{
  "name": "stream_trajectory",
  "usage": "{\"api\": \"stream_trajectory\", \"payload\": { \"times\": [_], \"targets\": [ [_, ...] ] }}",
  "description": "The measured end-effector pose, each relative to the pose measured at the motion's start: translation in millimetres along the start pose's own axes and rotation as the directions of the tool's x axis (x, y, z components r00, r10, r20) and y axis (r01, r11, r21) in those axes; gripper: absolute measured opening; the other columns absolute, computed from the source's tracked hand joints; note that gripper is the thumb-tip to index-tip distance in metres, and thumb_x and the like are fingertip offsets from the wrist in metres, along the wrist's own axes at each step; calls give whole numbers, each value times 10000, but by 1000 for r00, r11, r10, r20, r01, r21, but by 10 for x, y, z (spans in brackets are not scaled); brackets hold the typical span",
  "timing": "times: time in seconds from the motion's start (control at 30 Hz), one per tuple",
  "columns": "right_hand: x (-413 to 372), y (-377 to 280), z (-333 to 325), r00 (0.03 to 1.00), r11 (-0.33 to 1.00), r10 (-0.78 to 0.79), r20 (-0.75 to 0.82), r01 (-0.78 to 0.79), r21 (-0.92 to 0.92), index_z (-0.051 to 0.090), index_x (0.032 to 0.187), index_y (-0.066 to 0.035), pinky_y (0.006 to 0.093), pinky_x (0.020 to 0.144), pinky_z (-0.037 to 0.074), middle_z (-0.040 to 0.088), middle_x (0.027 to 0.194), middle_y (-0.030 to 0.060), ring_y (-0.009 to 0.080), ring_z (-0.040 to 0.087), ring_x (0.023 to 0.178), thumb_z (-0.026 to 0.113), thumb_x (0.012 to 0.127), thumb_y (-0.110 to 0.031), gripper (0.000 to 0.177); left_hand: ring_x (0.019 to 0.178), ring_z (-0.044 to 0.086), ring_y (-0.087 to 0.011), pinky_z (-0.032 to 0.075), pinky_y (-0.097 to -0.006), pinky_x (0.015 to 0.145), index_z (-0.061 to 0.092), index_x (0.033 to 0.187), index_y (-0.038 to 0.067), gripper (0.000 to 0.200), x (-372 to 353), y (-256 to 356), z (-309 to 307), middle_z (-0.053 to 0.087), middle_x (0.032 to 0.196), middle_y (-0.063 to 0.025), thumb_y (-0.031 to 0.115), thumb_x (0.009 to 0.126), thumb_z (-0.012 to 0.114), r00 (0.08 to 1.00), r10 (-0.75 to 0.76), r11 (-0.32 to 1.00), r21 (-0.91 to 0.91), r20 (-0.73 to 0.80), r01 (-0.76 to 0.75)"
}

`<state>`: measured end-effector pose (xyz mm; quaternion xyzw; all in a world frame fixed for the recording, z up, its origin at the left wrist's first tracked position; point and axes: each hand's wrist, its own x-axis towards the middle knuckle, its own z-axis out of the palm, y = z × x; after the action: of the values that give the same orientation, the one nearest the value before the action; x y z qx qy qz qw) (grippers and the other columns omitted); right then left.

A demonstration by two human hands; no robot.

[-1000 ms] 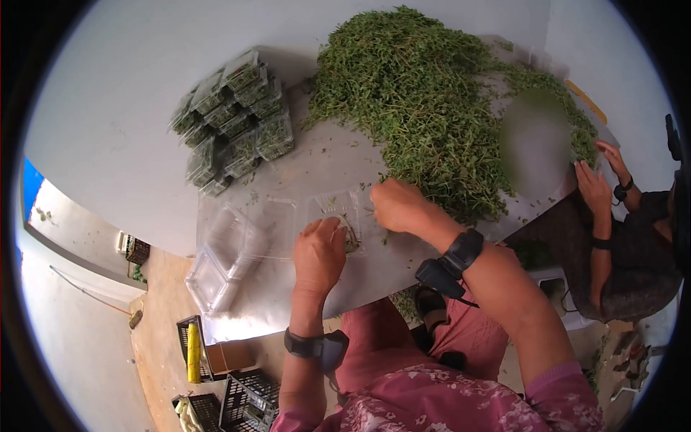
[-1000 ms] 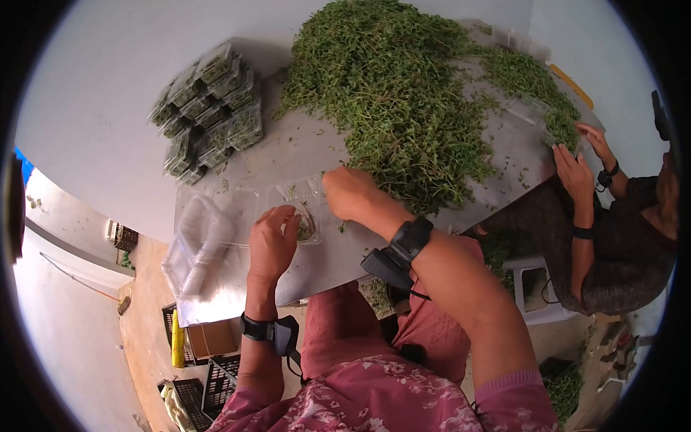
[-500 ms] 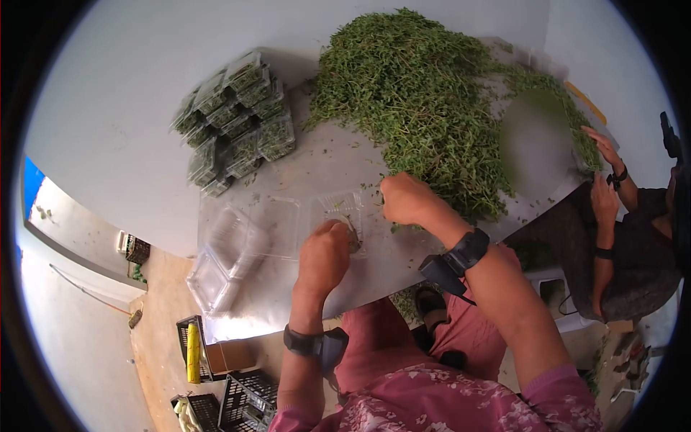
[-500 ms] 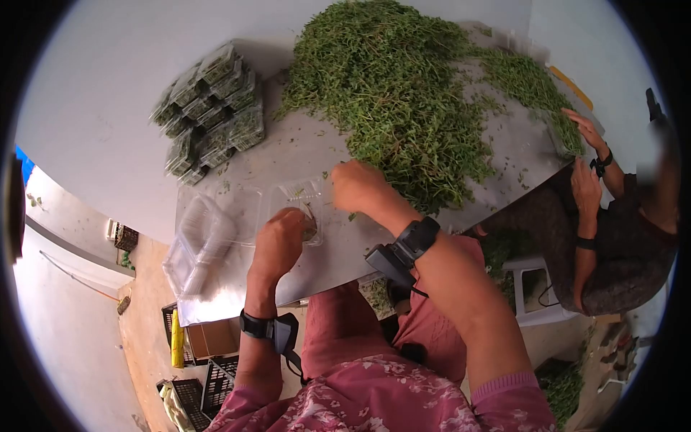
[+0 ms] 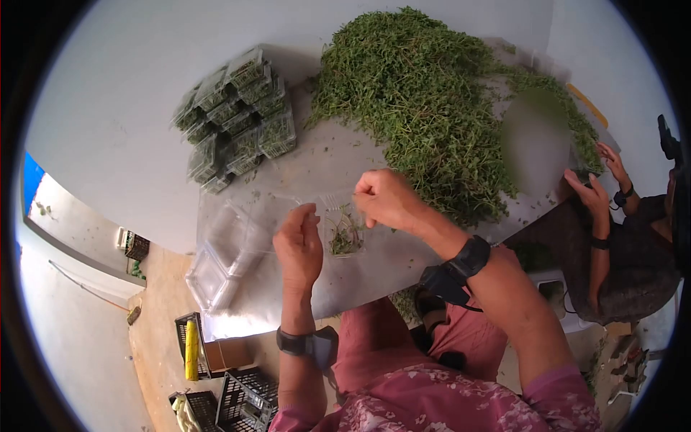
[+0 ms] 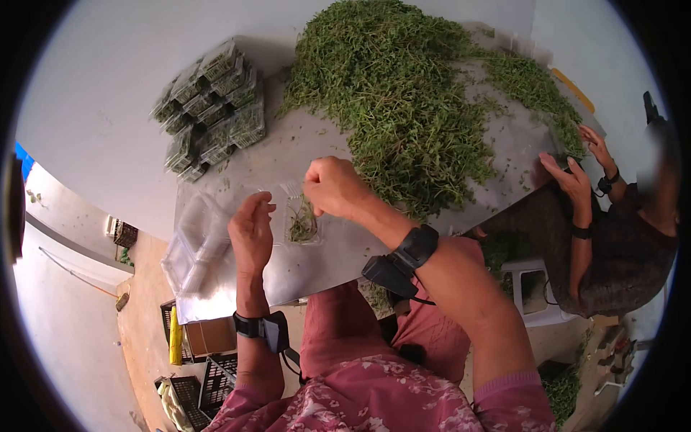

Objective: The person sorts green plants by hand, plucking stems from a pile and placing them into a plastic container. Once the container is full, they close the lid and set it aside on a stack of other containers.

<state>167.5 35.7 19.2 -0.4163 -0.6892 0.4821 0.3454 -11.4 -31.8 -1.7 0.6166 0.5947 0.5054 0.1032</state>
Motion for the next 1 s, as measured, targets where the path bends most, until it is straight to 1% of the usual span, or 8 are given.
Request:
{"api": "stream_trajectory", "payload": {
  "times": [0.2,0.3,0.47,0.6,0.7,0.83,0.93,1.0],
  "targets": [
    [30,46,159,997,993,51,66,-57,102,620,846,32,266,480,491,661,667,83,149,666,547,570,849,-95,137,818,677,-180,506,-282,708,642,1016,-11,144,-74,-10,9,682,845,-117,54,930,546,996,-85,993,-86,17,87],
    [27,36,148,994,983,64,93,-79,168,591,911,42,239,444,447,642,737,65,127,648,557,559,893,-94,141,808,659,-157,505,-282,706,640,1037,-17,155,-89,28,10,678,853,-106,55,922,566,986,-112,989,-78,125,122],
    [-8,21,164,990,950,57,128,-93,299,597,922,36,238,447,444,642,736,60,120,633,544,556,895,-99,143,765,619,-121,501,-270,696,634,1043,-33,171,-113,59,100,667,826,-80,32,887,609,978,-116,961,-229,172,155],
    [-29,-20,71,996,996,22,88,-29,81,617,874,21,265,469,455,638,693,67,120,620,536,572,865,-98,127,743,605,-98,497,-255,679,638,1032,-28,165,-112,-36,113,663,802,-67,5,873,613,970,-147,957,-219,193,189],
    [-20,-33,-93,994,984,-102,-47,94,-150,635,831,22,299,514,472,643,672,85,138,622,562,589,839,-94,126,712,643,-243,509,-320,670,641,991,-14,170,-78,-53,103,674,827,-129,-25,830,587,989,19,998,52,144,-27],
    [-42,12,-607,930,918,-271,-247,173,-356,660,827,15,322,586,491,657,689,112,169,626,616,619,818,-102,125,806,610,-363,489,-419,732,637,960,0,183,-85,31,109,653,910,-166,-7,782,597,972,180,906,359,153,-224],
    [-26,88,-1004,877,857,-272,-396,34,-514,656,775,-8,355,592,494,649,692,123,218,630,605,622,815,-103,108,873,595,-347,460,-440,779,639,958,18,184,-78,39,163,641,934,-149,27,775,619,949,263,883,354,172,-309],
    [-57,120,-1172,849,857,-181,-496,-112,-504,650,726,8,452,642,519,637,721,222,395,646,691,617,760,-63,85,894,593,-345,455,-433,798,644,950,29,170,-86,20,209,642,933,-147,46,783,623,945,230,893,335,235,-300]
  ]
}}
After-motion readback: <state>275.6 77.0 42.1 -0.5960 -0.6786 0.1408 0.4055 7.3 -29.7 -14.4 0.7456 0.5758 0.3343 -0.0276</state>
